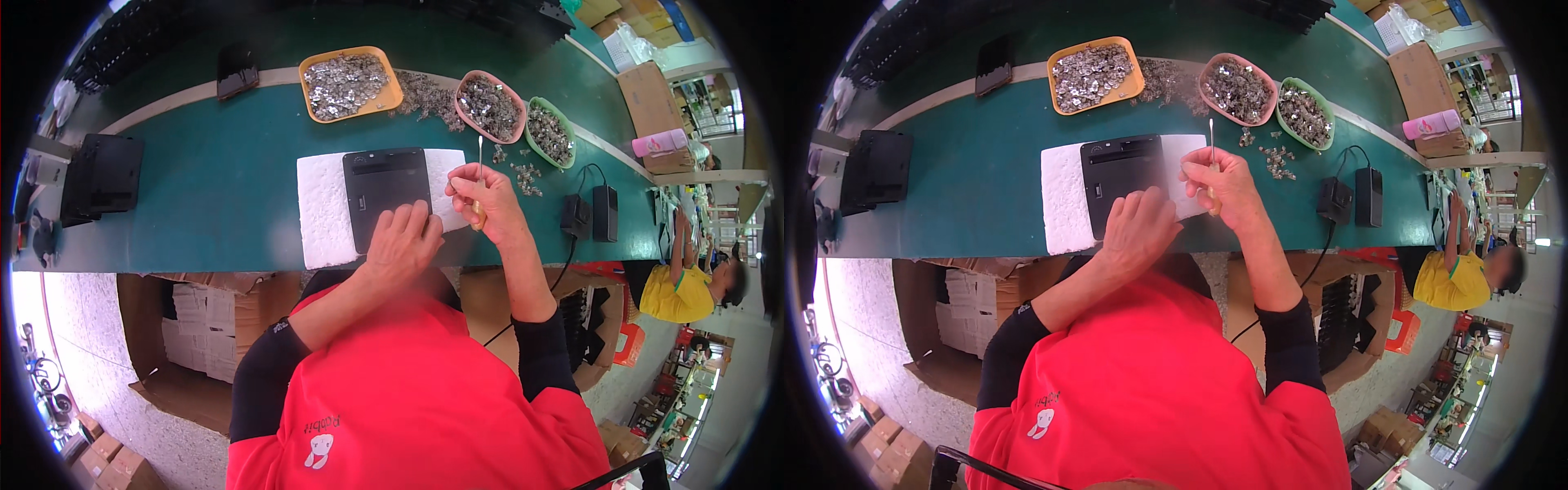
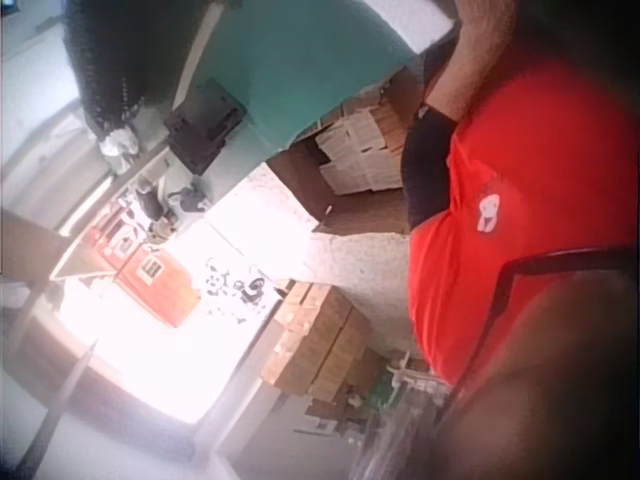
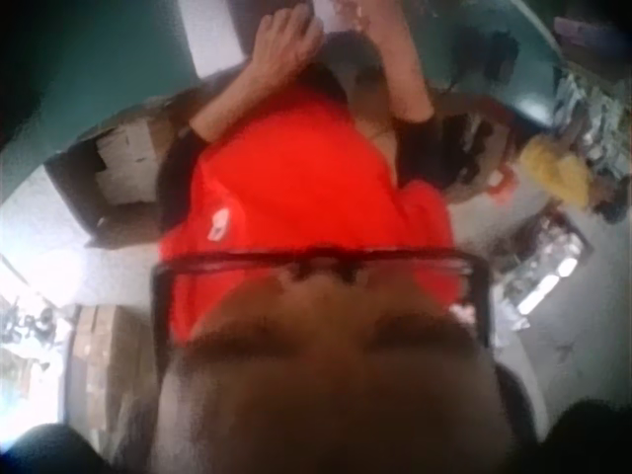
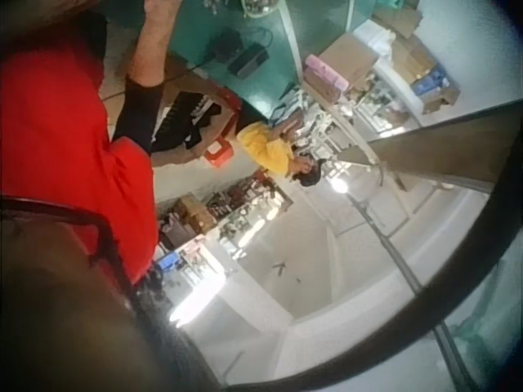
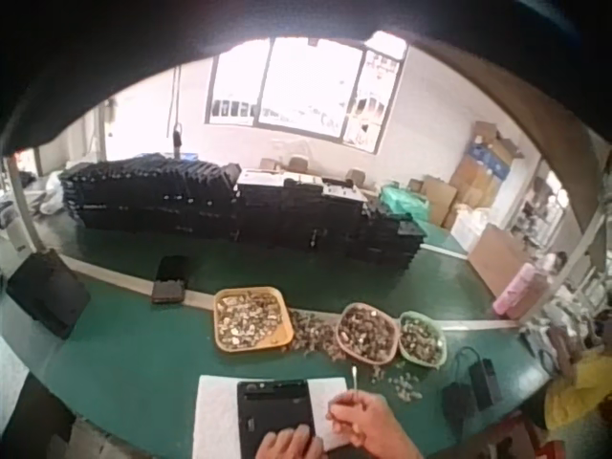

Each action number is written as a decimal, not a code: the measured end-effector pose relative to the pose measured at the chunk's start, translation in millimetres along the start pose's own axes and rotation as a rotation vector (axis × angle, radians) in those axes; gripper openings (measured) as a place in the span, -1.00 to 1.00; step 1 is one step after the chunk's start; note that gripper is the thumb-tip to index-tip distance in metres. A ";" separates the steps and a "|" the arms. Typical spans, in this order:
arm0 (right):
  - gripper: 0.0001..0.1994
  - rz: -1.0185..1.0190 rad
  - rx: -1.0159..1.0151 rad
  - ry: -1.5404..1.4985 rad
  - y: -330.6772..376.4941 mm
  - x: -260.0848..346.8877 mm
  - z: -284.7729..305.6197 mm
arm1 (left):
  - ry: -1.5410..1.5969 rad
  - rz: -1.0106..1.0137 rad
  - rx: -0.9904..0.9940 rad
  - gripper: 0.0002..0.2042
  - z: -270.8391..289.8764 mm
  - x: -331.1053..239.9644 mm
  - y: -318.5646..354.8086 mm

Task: The person uses a small screwdriver to manipulate screws on a black rectangular electronic device placed on a white paper towel. They repeatedly pick up the device, unscrew or tighten components, and place the device back on the table. The person also handles small metal parts from nearby trays and stacks the device with others on the table.

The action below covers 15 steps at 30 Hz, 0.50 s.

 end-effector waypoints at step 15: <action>-0.87 0.106 -0.205 -0.011 29.0 9.0 81.1 | 0.461 -0.513 0.091 -0.89 -79.5 -124.5 33.3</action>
Point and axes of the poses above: each hand's wrist, its own y-axis away from the middle knuckle, its own z-axis out of the back of the hand, x = y × z, the point moved 5 cm from there along -y, towards the middle knuckle, and after that the axes turned 15 degrees about -x, right-handed, at the moved point
